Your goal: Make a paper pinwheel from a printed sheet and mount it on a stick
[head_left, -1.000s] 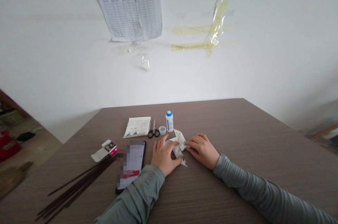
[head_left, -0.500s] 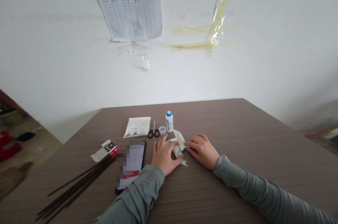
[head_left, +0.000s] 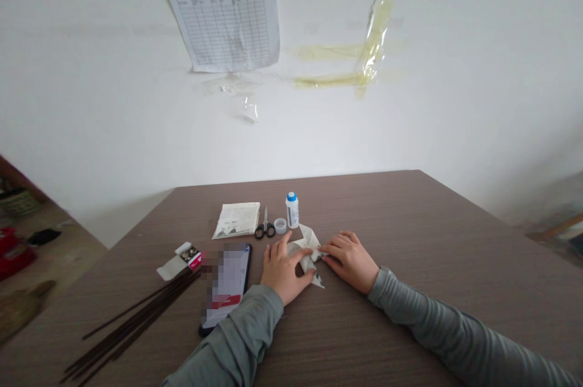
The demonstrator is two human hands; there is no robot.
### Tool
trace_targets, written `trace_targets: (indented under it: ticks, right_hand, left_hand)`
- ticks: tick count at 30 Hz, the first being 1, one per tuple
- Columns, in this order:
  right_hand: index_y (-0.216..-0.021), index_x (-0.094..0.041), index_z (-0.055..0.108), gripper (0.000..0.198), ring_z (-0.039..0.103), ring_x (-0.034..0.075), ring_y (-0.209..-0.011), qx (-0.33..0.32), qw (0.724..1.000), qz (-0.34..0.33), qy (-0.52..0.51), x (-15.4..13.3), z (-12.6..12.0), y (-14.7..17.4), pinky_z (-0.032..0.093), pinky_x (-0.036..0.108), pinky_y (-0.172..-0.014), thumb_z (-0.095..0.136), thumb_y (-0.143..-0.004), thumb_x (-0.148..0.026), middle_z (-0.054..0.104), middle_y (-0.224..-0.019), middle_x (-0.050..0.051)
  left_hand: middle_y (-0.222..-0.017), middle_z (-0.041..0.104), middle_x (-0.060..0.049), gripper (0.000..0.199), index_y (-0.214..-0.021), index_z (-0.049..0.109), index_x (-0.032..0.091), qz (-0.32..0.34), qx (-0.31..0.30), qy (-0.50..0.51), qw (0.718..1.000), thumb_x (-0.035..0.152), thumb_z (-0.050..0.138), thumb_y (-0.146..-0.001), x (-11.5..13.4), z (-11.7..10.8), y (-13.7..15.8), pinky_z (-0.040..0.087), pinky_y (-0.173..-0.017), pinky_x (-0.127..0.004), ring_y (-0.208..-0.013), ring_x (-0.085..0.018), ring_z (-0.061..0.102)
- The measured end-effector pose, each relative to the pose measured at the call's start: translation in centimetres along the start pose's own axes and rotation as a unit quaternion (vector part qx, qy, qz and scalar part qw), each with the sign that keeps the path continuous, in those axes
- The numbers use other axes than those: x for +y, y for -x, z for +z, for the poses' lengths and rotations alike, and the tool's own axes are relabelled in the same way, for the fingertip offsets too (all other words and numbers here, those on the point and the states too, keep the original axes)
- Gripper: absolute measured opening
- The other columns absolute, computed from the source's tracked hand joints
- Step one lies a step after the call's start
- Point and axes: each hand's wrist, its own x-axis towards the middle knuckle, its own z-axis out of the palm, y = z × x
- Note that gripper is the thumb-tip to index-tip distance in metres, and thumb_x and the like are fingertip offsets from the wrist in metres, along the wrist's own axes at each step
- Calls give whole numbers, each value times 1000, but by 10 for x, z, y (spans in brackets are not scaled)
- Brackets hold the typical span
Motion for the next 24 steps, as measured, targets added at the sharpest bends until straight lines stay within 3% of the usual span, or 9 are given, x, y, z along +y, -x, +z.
trace_targets:
  ticks: [4,12,18,24]
  right_hand:
    - [-139,-40,96,31,91,33,-109,2,1000,0,-6,1,1,0,70,63,-122,75,-123,-23,97,-115,6]
    - [-137,-33,97,27,90,30,-109,6,1000,-5,16,-5,-4,-1,63,53,-122,80,-122,-18,96,-115,6]
    - [-138,-33,97,28,90,29,-108,6,1000,-5,16,-6,-5,-1,61,52,-123,81,-121,-17,97,-116,6]
    - [-137,-34,98,29,91,30,-108,-1,1000,0,18,-6,-7,-2,62,52,-122,81,-120,-17,97,-115,6]
  left_hand:
    - [-201,65,-9,53,-153,99,48,-5,-27,-1,1000,40,103,-101,4,-7,0,40,-159,-79,-187,-50,60]
    - [-205,60,-8,57,-158,96,50,-28,-48,-15,998,45,101,-102,7,-9,0,35,-162,-74,-191,-49,55]
    - [-202,62,-12,58,-156,96,42,-16,-14,3,1000,40,105,-99,2,-4,1,39,-160,-76,-187,-49,60]
    - [-198,67,-13,53,-147,97,42,-11,1,13,1000,39,107,-95,-2,0,1,43,-158,-77,-184,-50,62]
